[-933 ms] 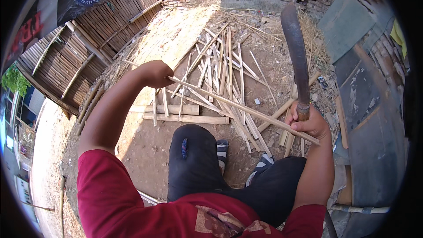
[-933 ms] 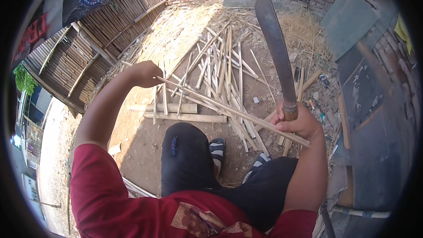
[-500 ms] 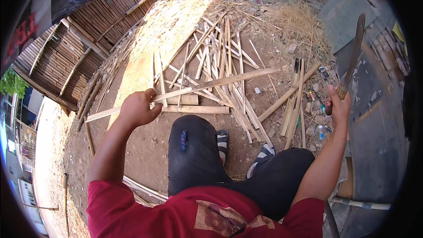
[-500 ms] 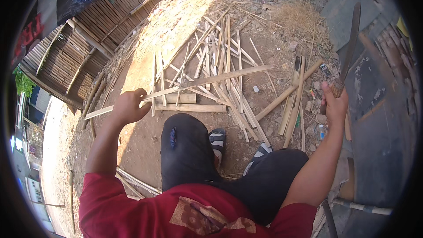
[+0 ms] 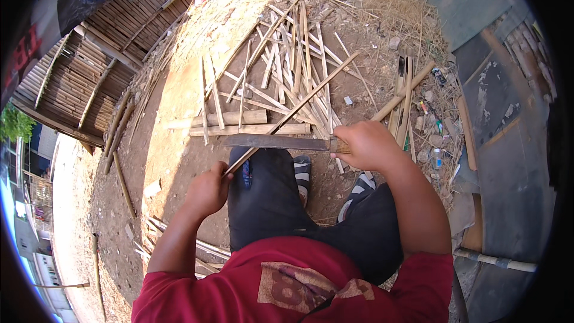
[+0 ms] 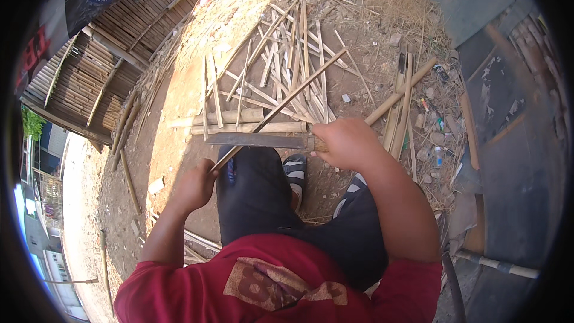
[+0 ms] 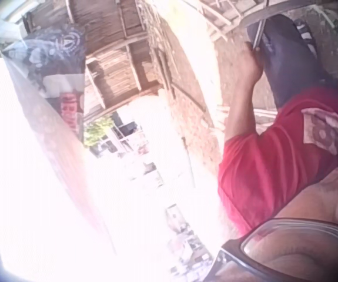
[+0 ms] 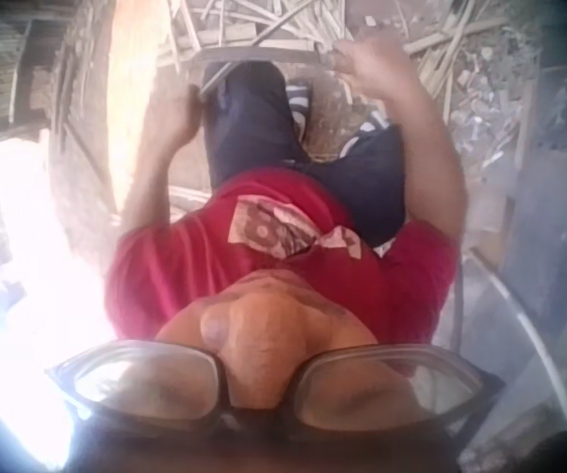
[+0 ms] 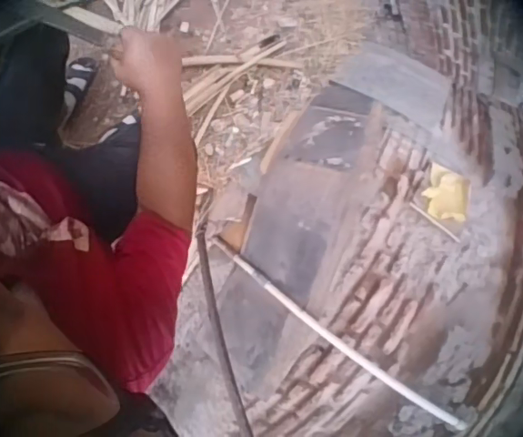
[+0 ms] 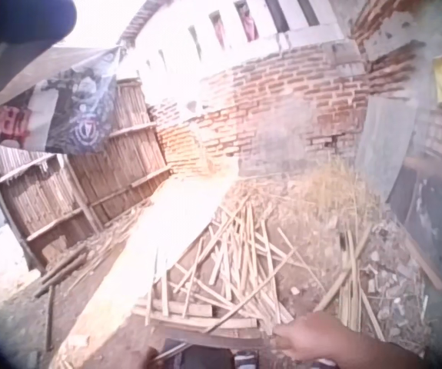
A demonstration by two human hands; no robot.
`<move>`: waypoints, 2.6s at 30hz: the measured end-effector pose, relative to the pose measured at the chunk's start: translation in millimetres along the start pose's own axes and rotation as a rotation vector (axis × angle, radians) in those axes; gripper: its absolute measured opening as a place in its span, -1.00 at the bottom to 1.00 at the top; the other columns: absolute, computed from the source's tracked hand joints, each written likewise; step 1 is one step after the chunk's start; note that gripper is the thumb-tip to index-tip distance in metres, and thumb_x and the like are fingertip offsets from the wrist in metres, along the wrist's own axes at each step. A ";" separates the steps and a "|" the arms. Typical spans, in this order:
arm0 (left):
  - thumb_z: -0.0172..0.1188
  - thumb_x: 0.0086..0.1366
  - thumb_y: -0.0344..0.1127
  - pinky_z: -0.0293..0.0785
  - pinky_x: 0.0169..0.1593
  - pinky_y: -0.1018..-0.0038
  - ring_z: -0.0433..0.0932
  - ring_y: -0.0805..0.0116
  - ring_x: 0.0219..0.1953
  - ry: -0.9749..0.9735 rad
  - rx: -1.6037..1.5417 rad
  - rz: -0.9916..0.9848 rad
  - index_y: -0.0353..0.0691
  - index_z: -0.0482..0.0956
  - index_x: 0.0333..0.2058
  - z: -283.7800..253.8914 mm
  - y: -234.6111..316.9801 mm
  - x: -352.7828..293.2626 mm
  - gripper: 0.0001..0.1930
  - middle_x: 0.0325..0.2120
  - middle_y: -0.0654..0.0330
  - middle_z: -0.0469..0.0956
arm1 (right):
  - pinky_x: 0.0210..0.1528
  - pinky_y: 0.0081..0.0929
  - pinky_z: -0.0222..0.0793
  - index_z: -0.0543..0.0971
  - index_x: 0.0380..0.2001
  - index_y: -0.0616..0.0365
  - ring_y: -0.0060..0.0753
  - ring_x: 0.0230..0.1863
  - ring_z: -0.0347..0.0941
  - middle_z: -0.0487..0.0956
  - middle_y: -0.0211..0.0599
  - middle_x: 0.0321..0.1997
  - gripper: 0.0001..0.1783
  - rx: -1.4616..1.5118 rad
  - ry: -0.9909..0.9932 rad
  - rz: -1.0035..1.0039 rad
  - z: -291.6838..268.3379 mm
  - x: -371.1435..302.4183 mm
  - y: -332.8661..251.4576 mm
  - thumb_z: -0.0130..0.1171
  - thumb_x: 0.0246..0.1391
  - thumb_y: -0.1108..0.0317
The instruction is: The person uses a large blade to strip outer layers and refine pieces of bamboo by hand, repeatedly drawing the blade along the lengths of the bamboo strips while holding them against their lap or the ground.
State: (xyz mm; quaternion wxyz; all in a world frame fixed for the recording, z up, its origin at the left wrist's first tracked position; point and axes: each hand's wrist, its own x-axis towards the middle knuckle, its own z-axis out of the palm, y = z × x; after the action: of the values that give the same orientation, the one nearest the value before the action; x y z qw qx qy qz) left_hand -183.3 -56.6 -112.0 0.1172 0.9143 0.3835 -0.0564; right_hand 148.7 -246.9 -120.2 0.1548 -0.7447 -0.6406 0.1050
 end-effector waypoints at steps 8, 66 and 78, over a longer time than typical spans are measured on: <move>0.01 0.52 -0.18 0.47 -0.23 0.09 0.61 -0.16 -0.30 0.022 -0.396 0.130 -0.32 0.54 -0.20 0.3 22.3 3.7 -0.71 -0.42 -0.15 0.61 | -0.18 0.01 0.48 0.58 -0.24 0.06 0.11 -0.25 0.61 0.64 -0.09 -0.41 -0.64 0.022 0.183 0.087 6.5 14.3 22.9 0.41 -0.02 0.12; 0.03 0.43 -0.39 0.46 -0.24 -0.06 0.57 -0.31 -0.31 0.113 -0.249 0.251 -0.28 0.51 -0.16 10.0 54.2 18.5 -0.87 -0.37 -0.23 0.60 | -0.17 -0.02 0.50 0.56 -0.32 0.10 0.14 -0.25 0.60 0.63 -0.05 -0.42 -0.77 -0.123 0.280 0.067 -2.8 0.0 38.3 0.34 -0.09 0.34; 0.02 0.43 -0.37 0.47 -0.20 -0.04 0.58 -0.30 -0.26 0.120 -0.232 0.246 -0.26 0.54 -0.16 3.7 44.0 10.2 -0.85 -0.37 -0.22 0.60 | -0.18 0.02 0.51 0.62 -0.26 0.10 0.10 -0.24 0.62 0.65 -0.03 -0.36 -0.73 -0.009 0.301 0.135 -5.4 8.5 38.7 0.35 -0.09 0.32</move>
State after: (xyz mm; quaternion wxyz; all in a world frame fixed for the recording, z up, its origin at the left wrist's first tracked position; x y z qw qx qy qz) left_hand -144.8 -80.4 -110.0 0.2050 0.9364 0.2787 0.0578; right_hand 187.7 -244.2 -129.0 0.2381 -0.7940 -0.5593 -0.0006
